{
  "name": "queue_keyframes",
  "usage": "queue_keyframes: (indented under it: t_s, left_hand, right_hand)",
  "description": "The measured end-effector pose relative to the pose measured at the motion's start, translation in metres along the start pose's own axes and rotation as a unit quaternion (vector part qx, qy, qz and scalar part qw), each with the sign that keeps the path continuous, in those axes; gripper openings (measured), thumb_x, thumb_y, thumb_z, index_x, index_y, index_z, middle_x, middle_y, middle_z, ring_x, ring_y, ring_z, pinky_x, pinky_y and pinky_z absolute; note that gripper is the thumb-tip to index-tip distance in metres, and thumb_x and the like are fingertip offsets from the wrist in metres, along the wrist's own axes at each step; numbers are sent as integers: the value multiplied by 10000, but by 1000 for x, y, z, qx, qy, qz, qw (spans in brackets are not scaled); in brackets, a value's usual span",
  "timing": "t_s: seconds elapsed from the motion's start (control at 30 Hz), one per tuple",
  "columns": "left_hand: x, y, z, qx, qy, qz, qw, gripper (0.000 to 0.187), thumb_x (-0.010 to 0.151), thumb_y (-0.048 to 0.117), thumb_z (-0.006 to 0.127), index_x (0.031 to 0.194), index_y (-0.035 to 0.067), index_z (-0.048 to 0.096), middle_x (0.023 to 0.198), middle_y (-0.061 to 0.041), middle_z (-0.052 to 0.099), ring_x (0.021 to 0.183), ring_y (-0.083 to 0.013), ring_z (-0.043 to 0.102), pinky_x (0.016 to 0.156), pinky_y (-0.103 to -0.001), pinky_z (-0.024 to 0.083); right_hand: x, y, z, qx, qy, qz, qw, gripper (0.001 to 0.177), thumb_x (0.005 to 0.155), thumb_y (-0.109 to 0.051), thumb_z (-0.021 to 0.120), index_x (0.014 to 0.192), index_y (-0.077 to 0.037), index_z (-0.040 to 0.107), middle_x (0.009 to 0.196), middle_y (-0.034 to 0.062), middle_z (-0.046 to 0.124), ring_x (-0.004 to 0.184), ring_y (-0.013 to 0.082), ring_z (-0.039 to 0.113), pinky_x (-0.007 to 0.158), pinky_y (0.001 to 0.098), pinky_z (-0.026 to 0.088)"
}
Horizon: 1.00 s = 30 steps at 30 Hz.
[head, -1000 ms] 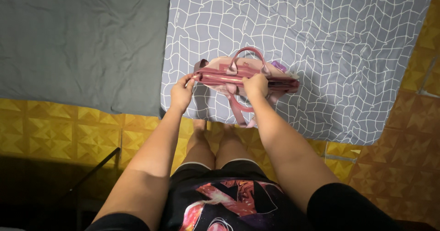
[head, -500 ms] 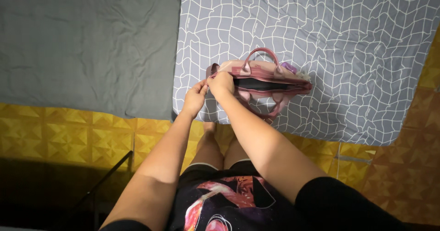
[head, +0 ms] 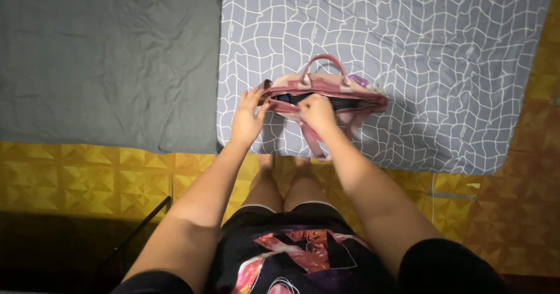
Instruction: The person unzips a pink handbag on a bed and takes items out one at a time, carrying each to a nearby dresser. They place a wallet, a bottle of mouthwash, a hair dryer, a water bottle, a small pouch, and a phone case on the dresser, set some papers aside, and then zip the handbag closed.
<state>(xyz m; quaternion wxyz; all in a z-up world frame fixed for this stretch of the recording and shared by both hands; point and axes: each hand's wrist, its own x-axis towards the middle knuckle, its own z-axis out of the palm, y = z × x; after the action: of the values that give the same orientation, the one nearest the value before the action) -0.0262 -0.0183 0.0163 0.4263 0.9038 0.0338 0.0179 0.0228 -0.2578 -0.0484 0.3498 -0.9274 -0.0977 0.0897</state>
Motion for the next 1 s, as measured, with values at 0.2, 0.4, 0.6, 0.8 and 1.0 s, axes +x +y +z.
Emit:
queue_keyframes:
  t_s: [0.2, 0.4, 0.6, 0.8, 1.0]
  left_hand:
    - [19, 43, 25, 158, -144, 156, 964, 414, 916, 283, 733, 1322, 205, 700, 1621, -137, 321, 1499, -476, 205, 1158, -701, 234]
    - [51, 58, 59, 271, -258, 156, 914, 391, 935, 328, 645, 1322, 312, 699, 1703, -28, 154, 1563, -393, 48, 1169, -758, 72]
    - [73, 51, 92, 417, -322, 141, 838, 459, 976, 416, 566, 1428, 337, 589, 1715, 40, 84, 1565, -346, -13, 1174, -729, 11]
    - [95, 51, 102, 450, -284, 94, 842, 556, 985, 385, 542, 1533, 399, 447, 1727, 58, 2, 1572, -344, -40, 1174, -722, -1]
    - [127, 54, 98, 526, -261, 85, 805, 623, 983, 328, 545, 1538, 536, 354, 1729, 60, -113, 1565, -359, -80, 1167, -714, -8]
  right_hand:
    - [-38, 50, -46, -149, -124, 17, 981, 465, 806, -77, 618, 1258, -129, 714, 1410, 51, 625, 1281, 308, 556, 1049, 471, 461]
    - [-48, 45, -58, -168, -191, 5, 967, 633, 857, 8, 534, 1464, -168, 547, 1572, 52, 442, 1459, 296, 375, 1147, 589, 289]
    - [-58, 34, -61, -203, -216, -20, 955, 619, 847, 7, 517, 1421, -217, 572, 1571, 27, 440, 1442, 287, 378, 1137, 577, 273]
    - [-86, 46, -49, -205, -167, -49, 963, 532, 905, -59, 519, 1407, -216, 602, 1427, 29, 589, 1370, 266, 477, 1185, 551, 274]
    - [-134, 51, -42, -192, -151, -53, 968, 492, 912, -64, 495, 1391, -115, 597, 1399, 57, 616, 1378, 241, 491, 1202, 527, 267]
